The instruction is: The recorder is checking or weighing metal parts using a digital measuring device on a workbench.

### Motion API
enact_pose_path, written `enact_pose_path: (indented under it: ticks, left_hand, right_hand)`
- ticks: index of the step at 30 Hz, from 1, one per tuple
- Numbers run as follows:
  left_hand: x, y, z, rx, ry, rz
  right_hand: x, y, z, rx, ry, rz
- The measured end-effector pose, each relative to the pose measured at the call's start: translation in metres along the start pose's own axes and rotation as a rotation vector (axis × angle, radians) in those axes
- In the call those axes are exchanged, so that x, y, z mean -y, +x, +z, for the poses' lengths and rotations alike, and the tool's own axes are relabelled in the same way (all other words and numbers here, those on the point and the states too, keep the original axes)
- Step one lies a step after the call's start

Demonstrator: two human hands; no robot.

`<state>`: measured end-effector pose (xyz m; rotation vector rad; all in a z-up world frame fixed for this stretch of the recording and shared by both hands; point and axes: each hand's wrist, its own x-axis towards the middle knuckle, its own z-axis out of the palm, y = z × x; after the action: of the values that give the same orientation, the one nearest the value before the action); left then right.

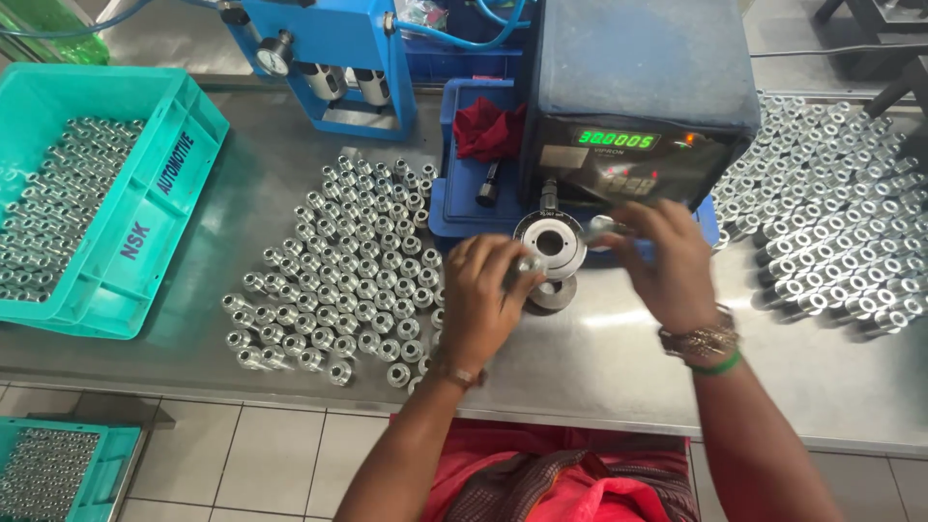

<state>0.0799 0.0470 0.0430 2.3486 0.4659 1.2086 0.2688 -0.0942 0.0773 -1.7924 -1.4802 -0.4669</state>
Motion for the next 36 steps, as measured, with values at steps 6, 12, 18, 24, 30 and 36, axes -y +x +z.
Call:
enact_pose_path:
  ticks: [6, 12, 18, 24, 30, 36]
  left_hand:
    - [0.013, 0.031, 0.033, 0.103, 0.094, 0.048]
    - [0.013, 0.038, 0.045, 0.107, 0.174, 0.067]
    - [0.016, 0.037, 0.046, 0.156, 0.096, 0.008]
    - [0.006, 0.03, 0.027, 0.099, 0.229, 0.145]
    - [0.027, -0.057, 0.006, 0.175, 0.116, -0.099]
    - [0.022, -0.113, -0.009, 0.303, 0.323, -0.092]
  right_hand:
    - [-0.081, -0.108, -0.006, 0.135, -0.234, 0.281]
    - [-0.114, -0.169, -0.011, 0.199, -0.42, 0.52]
    - [-0.085, -0.121, -0.019, 0.137, -0.294, 0.49]
    - [-0.04, -0.07, -0.012, 0.121, -0.105, 0.422]
    - [-0.008, -0.026, 0.011, 0.131, 0.151, 0.246]
    - [0.01, 0.01, 0.044, 0.249, 0.122, 0.012]
